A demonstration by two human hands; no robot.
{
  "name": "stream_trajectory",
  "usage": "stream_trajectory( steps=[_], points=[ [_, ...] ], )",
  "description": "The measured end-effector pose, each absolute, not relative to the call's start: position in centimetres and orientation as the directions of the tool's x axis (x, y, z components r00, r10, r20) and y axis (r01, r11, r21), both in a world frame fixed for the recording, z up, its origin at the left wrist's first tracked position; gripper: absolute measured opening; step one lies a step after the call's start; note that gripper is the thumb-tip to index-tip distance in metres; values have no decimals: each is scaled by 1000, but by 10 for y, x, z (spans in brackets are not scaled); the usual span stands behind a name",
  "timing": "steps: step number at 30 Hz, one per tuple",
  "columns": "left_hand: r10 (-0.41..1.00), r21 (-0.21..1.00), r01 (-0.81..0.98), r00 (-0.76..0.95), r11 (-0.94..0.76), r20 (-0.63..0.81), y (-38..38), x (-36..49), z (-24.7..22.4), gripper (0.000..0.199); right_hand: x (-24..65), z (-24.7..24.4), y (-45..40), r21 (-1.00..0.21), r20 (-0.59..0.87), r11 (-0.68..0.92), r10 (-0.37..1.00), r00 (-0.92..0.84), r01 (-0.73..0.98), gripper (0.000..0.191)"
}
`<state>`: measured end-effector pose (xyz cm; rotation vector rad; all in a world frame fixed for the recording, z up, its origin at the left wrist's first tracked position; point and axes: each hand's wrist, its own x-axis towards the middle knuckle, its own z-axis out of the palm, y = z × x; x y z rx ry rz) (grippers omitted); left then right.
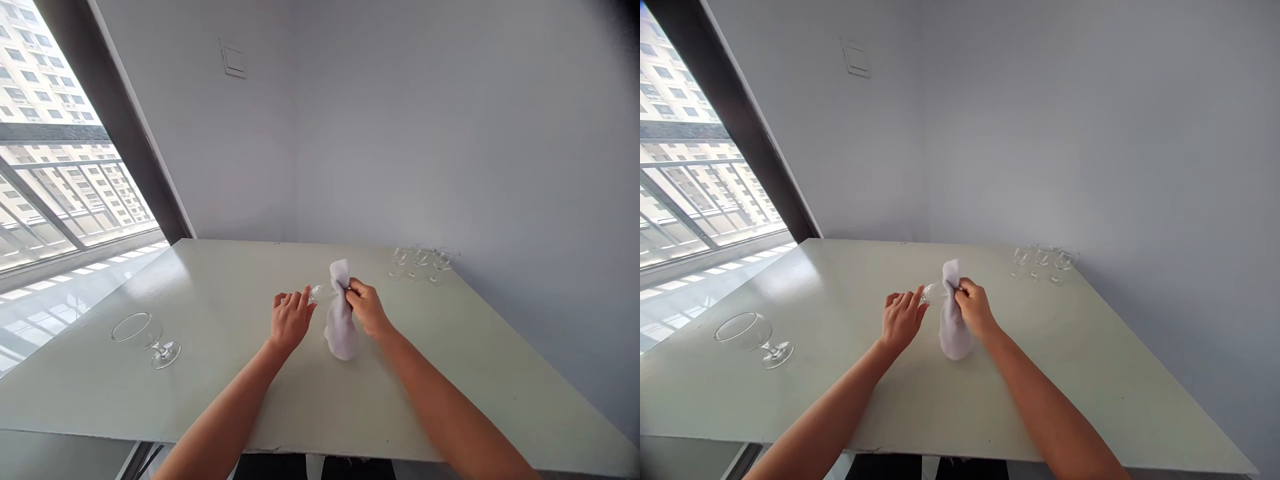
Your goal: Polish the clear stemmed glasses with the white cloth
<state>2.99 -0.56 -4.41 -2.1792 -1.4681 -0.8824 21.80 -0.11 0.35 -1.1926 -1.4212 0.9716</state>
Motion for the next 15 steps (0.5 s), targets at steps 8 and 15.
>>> stream_trajectory(
  steps=[8,15],
  points=[
    [678,14,908,302,-418,671,-1,22,-46,32,233,26,-16,-986,-62,19,880,-471,165,44],
    [625,-13,820,447,-573,641,-3,28,-46,29,238,8,-16,-981,-191,-161,711,-677,107,54]
  ],
)
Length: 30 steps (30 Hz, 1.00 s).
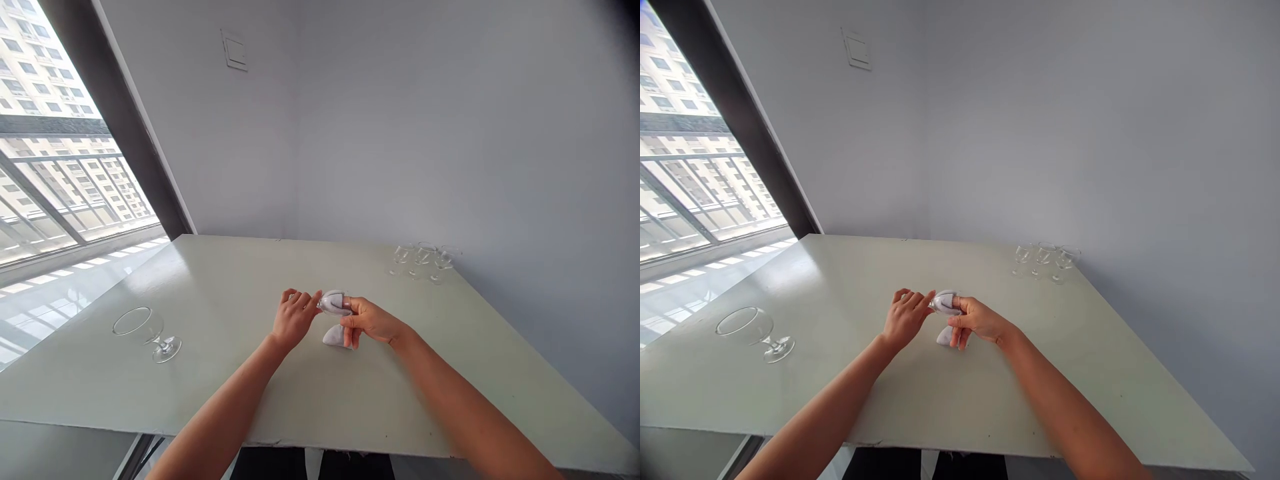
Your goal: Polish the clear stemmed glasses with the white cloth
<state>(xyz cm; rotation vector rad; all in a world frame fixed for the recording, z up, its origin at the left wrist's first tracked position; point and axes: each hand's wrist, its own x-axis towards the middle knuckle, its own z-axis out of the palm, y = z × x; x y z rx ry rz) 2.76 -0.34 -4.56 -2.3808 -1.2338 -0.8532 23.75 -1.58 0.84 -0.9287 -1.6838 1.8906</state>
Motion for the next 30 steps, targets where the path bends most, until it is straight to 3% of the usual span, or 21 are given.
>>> stream_trajectory(
  steps=[3,5,8,11,13,15,17,19,20,22,25,27,30],
  points=[
    [631,19,784,485,-620,605,-3,28,-43,29,239,2,-21,-982,-187,-138,724,-664,126,53],
    [674,111,742,522,-661,522,-2,27,-39,30,244,2,-24,-977,-186,-76,754,-630,197,46],
    [740,412,628,636,-660,217,-2,23,-28,32,254,2,-29,-948,-218,-8,743,-633,318,31],
    [629,646,548,766,-532,-132,-4,22,-14,37,259,-3,-32,-946,-247,-22,697,-674,323,24],
    [660,599,576,744,-556,-103,-7,25,-7,34,258,-11,-32,-966,-228,-94,747,-624,240,28],
    [737,392,644,660,-657,150,-10,32,-5,26,253,-19,-32,-973,-228,-215,827,-514,86,33],
    [679,148,685,624,-713,387,-12,37,-6,26,248,-23,-34,-944,-256,-318,872,-417,-86,34],
    [608,26,671,653,-741,451,-11,39,-7,26,245,-21,-40,-929,-248,-333,884,-396,-160,34],
    [600,31,658,666,-753,442,-10,37,-6,27,245,-18,-43,-940,-229,-312,875,-427,-134,37],
    [635,154,630,674,-761,377,-8,32,-2,31,247,-8,-51,-976,-196,-216,821,-536,27,43],
    [712,516,560,686,-648,149,-7,24,10,33,253,4,-60,-933,-128,122,764,-632,337,43],
    [673,739,482,737,-470,-53,-8,19,16,35,256,8,-60,-765,0,435,738,-675,476,38],
    [526,909,370,821,-194,-222,-8,15,14,43,259,11,-53,-384,170,765,609,-775,517,46]
  ],
)
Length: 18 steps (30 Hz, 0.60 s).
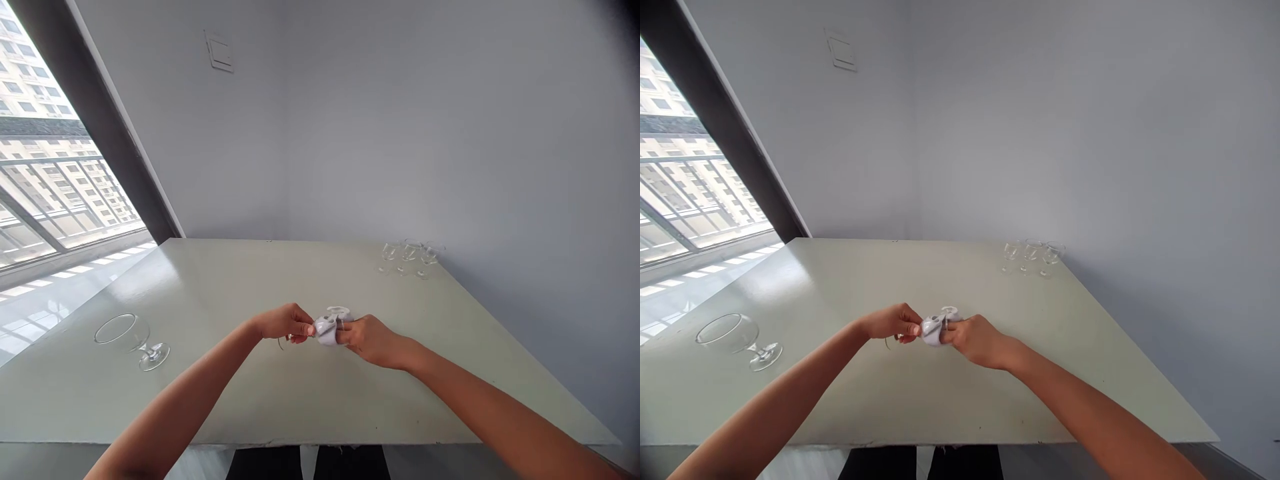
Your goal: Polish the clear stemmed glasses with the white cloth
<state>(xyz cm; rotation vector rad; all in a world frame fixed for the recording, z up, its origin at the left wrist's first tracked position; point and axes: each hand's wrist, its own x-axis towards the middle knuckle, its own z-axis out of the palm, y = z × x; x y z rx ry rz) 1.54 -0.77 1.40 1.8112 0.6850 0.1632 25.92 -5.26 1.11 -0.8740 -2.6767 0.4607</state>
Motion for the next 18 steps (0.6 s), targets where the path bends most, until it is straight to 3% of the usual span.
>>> stream_trajectory(
  steps=[3,7,11,14,18],
  points=[
    [489,962,274,837,15,-246,-7,15,3,47,262,14,-41,-160,227,843,538,-811,514,51],
    [520,978,175,828,117,-210,-8,18,-5,44,268,14,-31,-141,288,806,590,-755,576,37],
    [593,973,176,771,152,-233,-11,14,-9,41,280,10,-29,-301,369,720,693,-619,626,41],
    [688,966,116,682,233,-248,-11,8,-19,40,286,10,-32,-522,452,544,830,-328,657,34],
    [801,961,55,540,272,-258,-14,12,-33,41,270,12,-41,-817,351,302,936,8,491,29]
  ],
)
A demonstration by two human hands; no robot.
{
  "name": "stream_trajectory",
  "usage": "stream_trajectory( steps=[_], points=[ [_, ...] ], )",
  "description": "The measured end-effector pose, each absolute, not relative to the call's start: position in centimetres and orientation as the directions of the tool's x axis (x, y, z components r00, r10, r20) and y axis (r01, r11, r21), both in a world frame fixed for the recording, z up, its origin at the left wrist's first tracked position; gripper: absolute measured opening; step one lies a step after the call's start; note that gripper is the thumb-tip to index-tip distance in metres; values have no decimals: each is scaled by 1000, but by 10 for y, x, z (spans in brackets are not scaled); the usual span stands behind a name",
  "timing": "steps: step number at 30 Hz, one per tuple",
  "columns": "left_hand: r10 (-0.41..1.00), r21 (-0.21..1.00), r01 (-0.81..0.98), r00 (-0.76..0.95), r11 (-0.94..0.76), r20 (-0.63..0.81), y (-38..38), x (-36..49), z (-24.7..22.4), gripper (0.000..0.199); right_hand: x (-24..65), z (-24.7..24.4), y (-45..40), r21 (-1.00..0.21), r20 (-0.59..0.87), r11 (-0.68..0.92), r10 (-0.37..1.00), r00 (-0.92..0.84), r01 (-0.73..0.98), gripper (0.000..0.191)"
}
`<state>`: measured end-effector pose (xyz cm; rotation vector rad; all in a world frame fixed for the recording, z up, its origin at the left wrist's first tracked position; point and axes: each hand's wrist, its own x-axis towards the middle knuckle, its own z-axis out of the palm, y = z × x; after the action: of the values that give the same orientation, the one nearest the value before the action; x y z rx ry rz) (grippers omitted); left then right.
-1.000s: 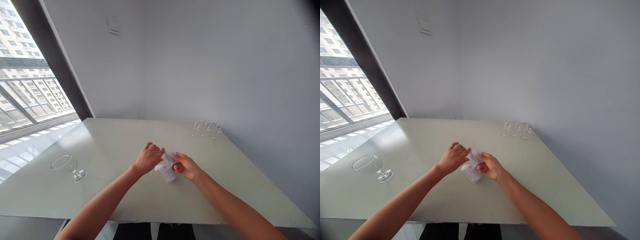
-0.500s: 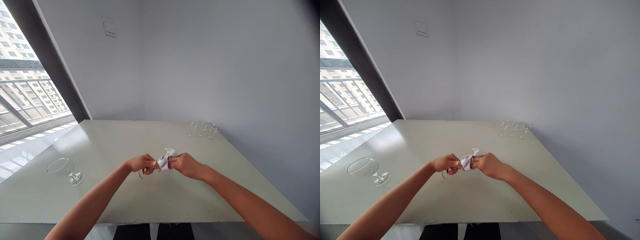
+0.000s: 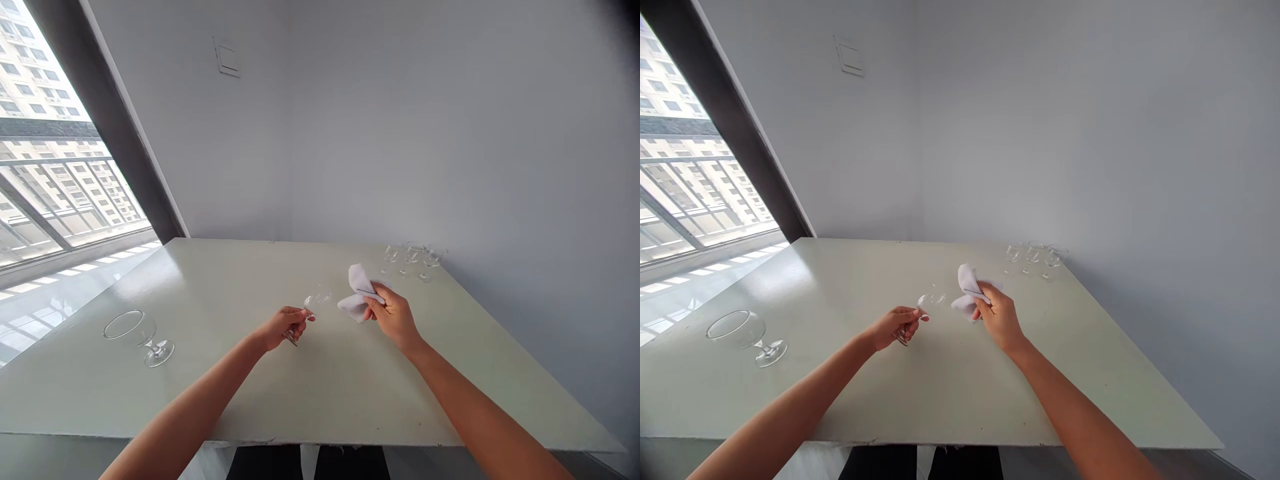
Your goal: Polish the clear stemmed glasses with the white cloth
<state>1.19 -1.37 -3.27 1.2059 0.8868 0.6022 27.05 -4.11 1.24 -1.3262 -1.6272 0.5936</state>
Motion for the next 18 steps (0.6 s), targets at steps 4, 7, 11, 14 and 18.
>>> stream_trajectory(
  steps=[4,7,11,14,18],
  points=[
    [877,984,169,461,60,-133,-21,31,-33,37,240,5,-46,-954,119,136,990,-76,267,45],
    [922,970,241,380,-17,-78,-26,42,-28,34,226,-4,-49,-975,101,120,989,-110,185,47],
    [952,975,222,295,18,-84,-27,44,-26,35,223,-11,-56,-798,420,418,902,-97,434,37],
    [964,891,450,259,-65,-61,-28,44,-29,30,222,-12,-57,-406,523,637,750,-404,656,32],
    [962,719,659,267,-222,53,-35,45,-27,23,216,-3,-52,-139,457,648,713,-532,749,32]
  ],
)
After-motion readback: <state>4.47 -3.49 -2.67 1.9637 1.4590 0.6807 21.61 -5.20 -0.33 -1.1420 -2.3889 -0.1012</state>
